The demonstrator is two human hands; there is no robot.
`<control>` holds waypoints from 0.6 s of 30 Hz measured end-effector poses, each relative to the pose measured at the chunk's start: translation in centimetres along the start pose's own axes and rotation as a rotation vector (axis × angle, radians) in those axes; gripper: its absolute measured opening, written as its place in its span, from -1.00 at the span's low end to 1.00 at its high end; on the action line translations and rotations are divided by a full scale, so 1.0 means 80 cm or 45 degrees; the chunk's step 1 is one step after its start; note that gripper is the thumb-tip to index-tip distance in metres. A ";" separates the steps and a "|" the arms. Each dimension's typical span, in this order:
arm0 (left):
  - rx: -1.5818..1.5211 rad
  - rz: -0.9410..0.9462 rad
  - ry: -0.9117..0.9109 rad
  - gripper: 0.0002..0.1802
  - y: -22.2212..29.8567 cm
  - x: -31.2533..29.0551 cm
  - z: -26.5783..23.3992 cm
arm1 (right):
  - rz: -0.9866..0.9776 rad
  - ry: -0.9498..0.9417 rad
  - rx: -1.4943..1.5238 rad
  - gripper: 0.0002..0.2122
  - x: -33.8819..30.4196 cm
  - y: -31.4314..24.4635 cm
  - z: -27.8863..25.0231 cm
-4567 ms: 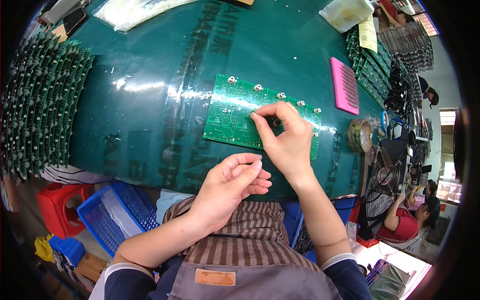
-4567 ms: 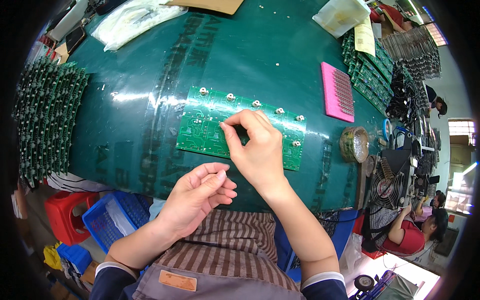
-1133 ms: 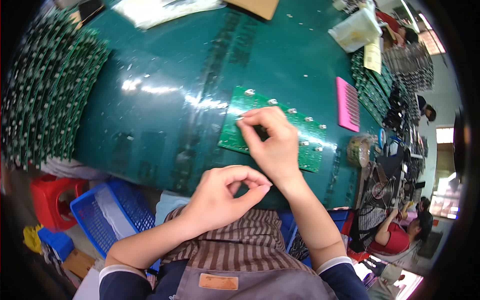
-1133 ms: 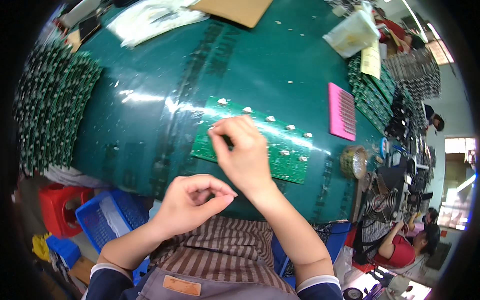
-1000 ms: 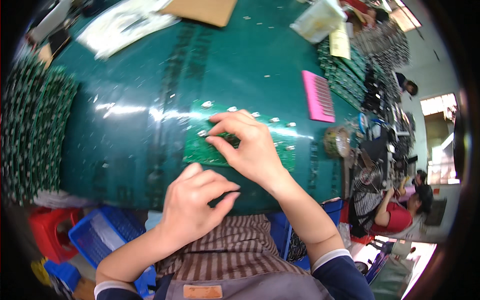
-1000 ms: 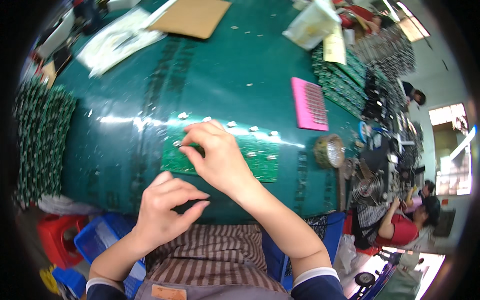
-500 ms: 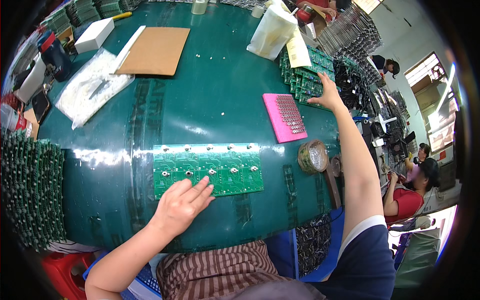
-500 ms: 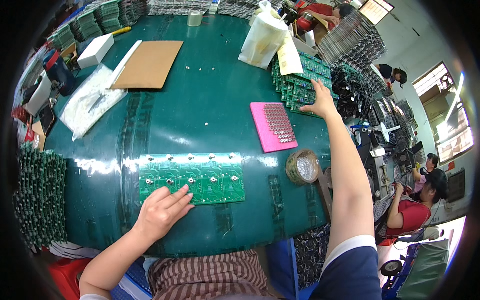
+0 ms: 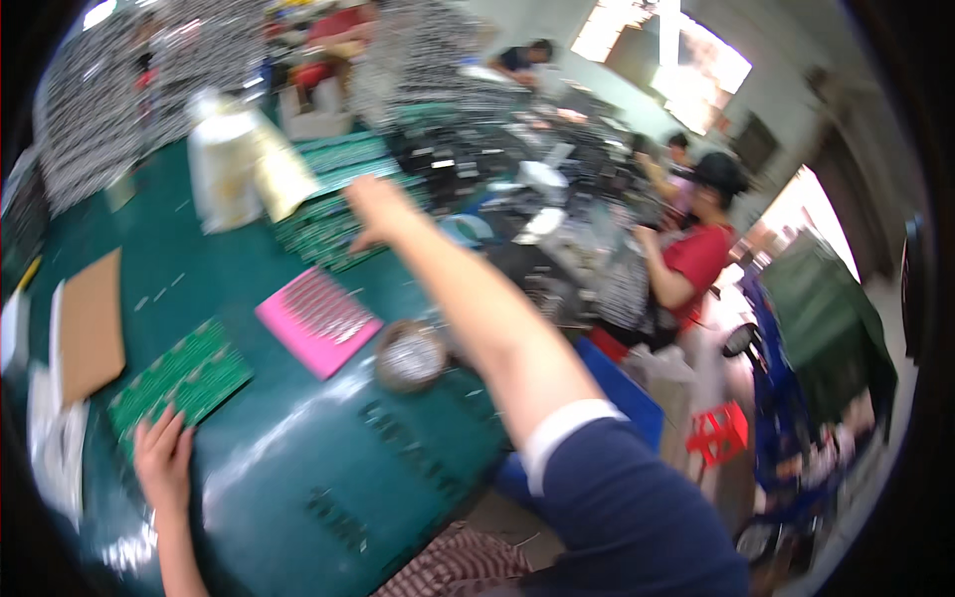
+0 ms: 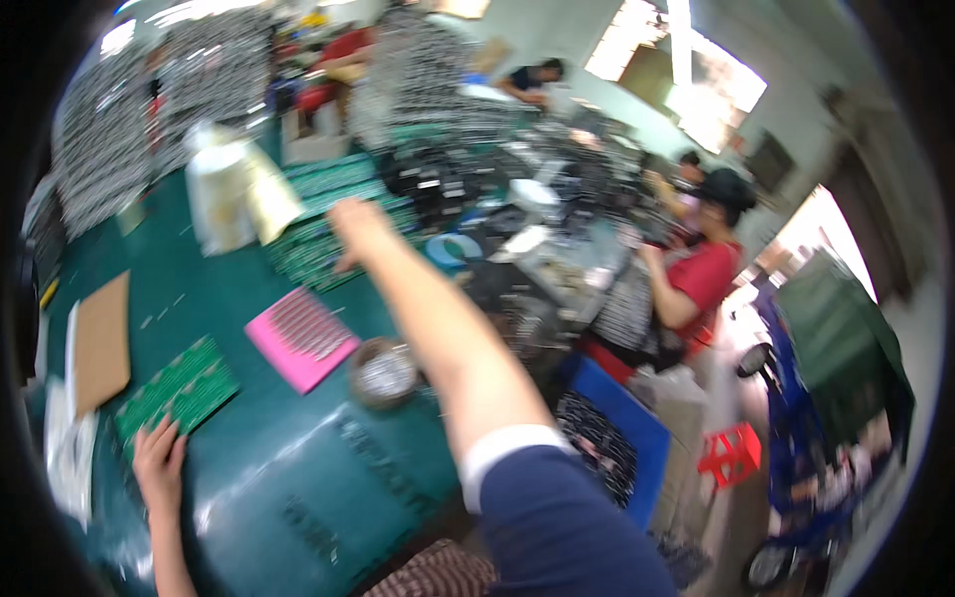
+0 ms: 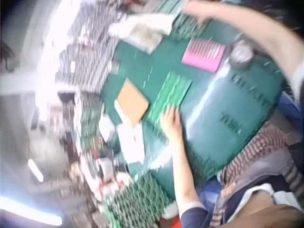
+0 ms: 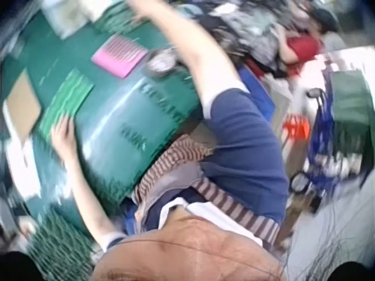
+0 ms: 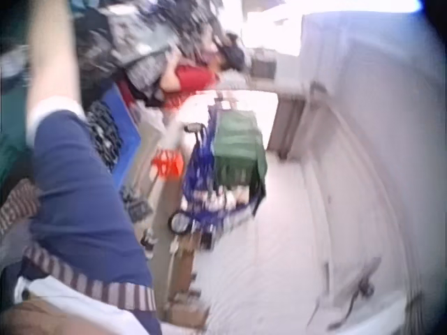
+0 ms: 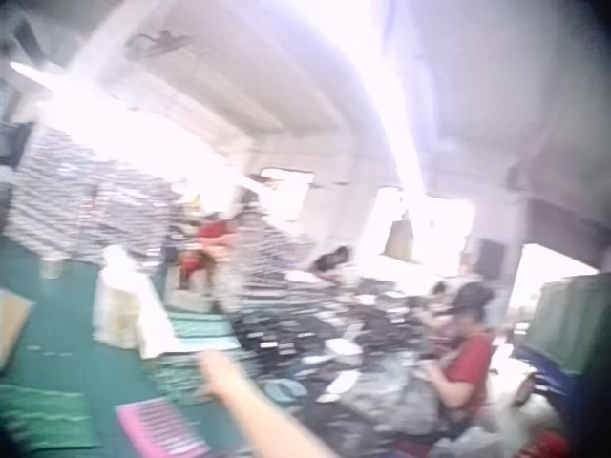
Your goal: The person places a circuit board on the table, fits electronic components into plastic spacers, and inserts them into the circuit board by hand.
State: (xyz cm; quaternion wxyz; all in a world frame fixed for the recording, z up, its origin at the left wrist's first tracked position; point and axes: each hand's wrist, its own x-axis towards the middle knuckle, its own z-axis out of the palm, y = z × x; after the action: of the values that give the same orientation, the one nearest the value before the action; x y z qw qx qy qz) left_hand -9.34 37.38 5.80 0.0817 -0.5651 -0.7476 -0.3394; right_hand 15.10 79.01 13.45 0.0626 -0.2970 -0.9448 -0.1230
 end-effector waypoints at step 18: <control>-0.558 -0.498 0.021 -0.66 -0.019 -0.006 -0.027 | -0.482 0.585 -0.051 -0.86 -0.136 -0.164 -0.153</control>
State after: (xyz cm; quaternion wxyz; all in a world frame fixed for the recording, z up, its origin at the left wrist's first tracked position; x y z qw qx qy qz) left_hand -11.10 35.51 6.58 -0.1033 -0.4115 -0.7505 -0.5067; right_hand 16.98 59.35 20.57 0.2447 -0.0812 -0.9419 -0.2152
